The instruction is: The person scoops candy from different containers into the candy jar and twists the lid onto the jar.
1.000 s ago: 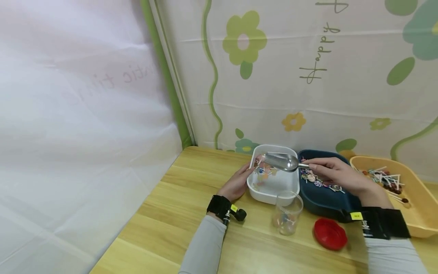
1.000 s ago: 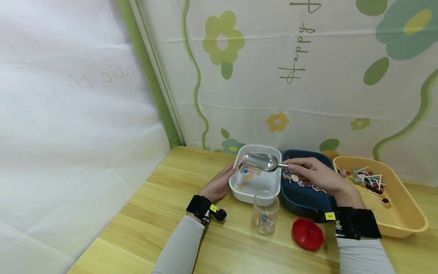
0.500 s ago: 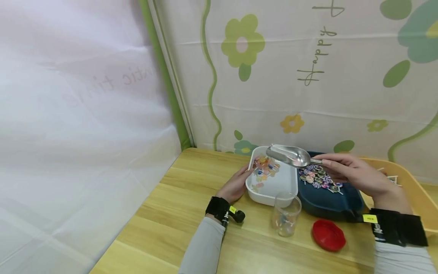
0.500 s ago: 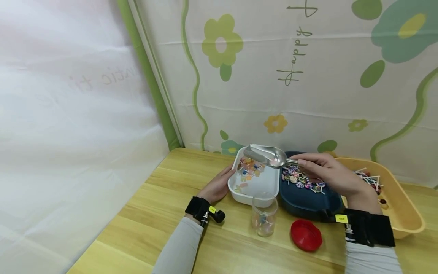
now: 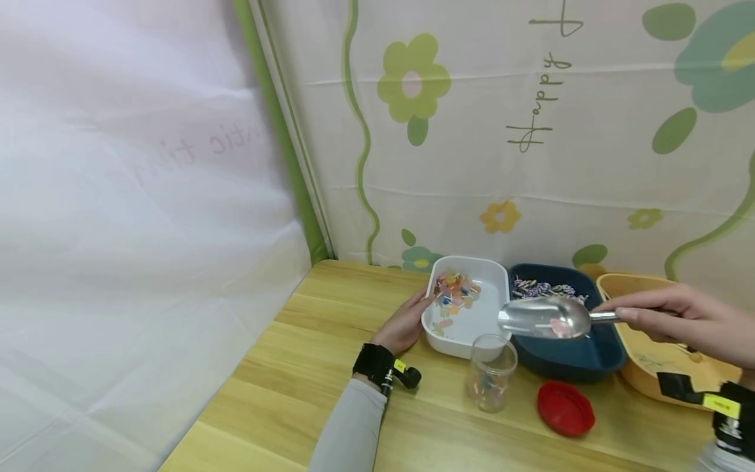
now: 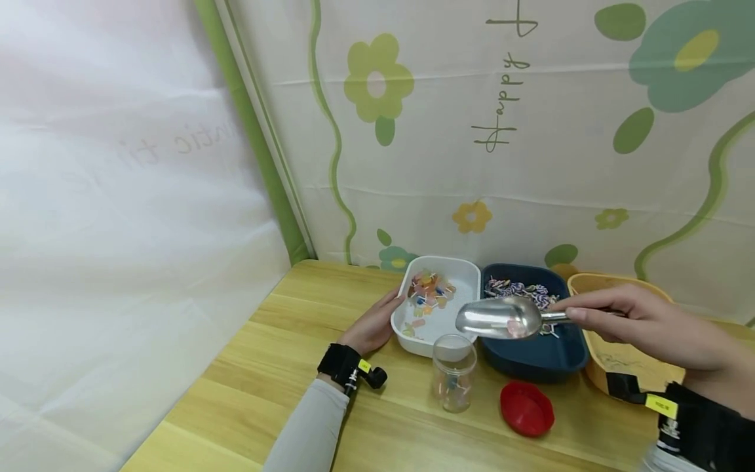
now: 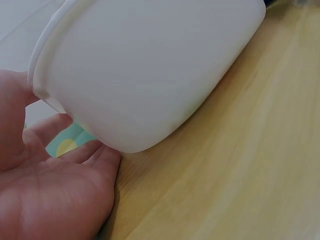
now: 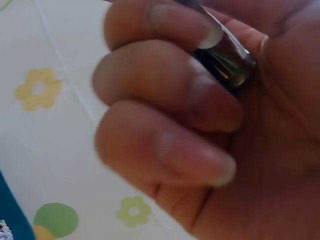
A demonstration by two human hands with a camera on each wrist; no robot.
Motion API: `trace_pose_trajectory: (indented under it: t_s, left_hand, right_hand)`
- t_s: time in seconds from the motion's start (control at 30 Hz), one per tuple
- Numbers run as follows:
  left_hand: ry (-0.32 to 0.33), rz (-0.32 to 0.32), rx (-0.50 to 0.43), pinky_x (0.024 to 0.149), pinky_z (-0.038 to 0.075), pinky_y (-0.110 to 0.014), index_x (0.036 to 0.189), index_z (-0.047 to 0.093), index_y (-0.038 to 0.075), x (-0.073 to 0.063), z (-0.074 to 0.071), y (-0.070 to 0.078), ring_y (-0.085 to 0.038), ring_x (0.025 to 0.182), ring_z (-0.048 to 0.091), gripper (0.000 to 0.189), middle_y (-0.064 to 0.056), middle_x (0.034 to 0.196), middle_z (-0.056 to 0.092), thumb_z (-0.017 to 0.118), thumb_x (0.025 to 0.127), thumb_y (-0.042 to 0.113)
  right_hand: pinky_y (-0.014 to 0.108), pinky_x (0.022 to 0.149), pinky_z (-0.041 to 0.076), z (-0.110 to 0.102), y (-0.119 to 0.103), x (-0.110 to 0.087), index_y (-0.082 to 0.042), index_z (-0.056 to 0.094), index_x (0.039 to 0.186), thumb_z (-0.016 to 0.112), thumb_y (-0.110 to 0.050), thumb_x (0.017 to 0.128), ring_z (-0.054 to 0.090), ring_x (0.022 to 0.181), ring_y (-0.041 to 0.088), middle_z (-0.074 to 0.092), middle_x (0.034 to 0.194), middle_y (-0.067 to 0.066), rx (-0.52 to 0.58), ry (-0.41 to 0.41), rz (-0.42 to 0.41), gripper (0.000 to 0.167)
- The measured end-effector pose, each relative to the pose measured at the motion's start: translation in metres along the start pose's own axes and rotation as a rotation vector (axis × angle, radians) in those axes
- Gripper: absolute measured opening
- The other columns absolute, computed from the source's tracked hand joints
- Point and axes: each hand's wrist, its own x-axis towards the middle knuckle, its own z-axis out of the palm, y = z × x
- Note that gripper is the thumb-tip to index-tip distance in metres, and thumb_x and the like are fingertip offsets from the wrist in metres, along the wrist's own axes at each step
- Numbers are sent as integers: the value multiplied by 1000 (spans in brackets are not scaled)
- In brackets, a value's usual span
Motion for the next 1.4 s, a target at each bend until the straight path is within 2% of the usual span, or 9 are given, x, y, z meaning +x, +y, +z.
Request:
trace_pose_trajectory:
  t_s: [0.17,0.43,0.67,0.73,0.83,0.93,1.03,1.17,1.4]
  left_hand:
    - [-7,1,-2,124,25,-41,163,30,17,-1,-1,0,-24,152,29,54,-6,167,29,44,112,27]
    - [22,-15,-10,124,26,-41,162,34,17,1,-1,-1,-23,150,33,54,-6,164,35,46,111,32]
    - [12,-2,-8,124,26,-40,162,34,17,1,0,0,-22,151,31,54,-4,166,32,46,111,29]
    - [8,0,-9,124,26,-41,162,32,16,1,0,1,-23,151,30,54,-6,166,31,46,111,29]
    - [7,-4,-10,124,26,-42,162,31,16,1,0,1,-25,151,30,55,-7,166,31,46,111,30]
    - [8,-11,-11,124,26,-43,163,31,17,0,0,2,-26,152,29,55,-8,167,30,45,111,30]
    - [6,-11,-19,124,26,-42,162,32,17,0,0,2,-26,152,28,53,-7,167,30,45,112,29]
    - [1,-5,-30,124,25,-43,162,32,16,0,0,2,-27,152,28,53,-8,167,29,44,112,27]
    - [-16,-6,-48,124,25,-41,163,30,16,1,-2,1,-27,152,29,53,-8,166,31,44,112,25]
  right_hand:
    - [25,41,33,1,-5,-1,-9,70,130,50,10,102,37,49,9,33,65,2,-41,-66,-13,39]
    - [25,44,34,3,-9,2,-13,71,129,50,9,102,39,52,5,34,64,0,-64,-91,-42,41]
    - [25,43,31,3,-8,5,-12,72,128,51,9,102,36,50,5,33,64,0,-77,-101,-26,39]
    - [22,45,33,3,-9,6,-14,72,127,52,7,102,41,54,3,41,65,-7,-119,-81,-19,38]
    - [17,57,46,6,-12,10,-16,74,124,56,4,102,59,74,-1,65,88,-18,-190,-8,11,36]
    - [19,70,53,11,-14,17,-22,76,123,61,-3,102,63,97,0,71,118,-15,-257,78,86,32]
    - [22,70,54,17,-14,28,-21,77,122,62,-9,103,62,95,1,72,116,-10,-276,114,149,27]
    - [23,70,55,28,-12,50,-10,76,121,60,-11,104,61,89,3,73,113,0,-232,73,153,24]
    - [25,59,46,51,-9,88,-3,76,115,58,-14,105,53,71,10,67,91,-1,-192,34,173,23]
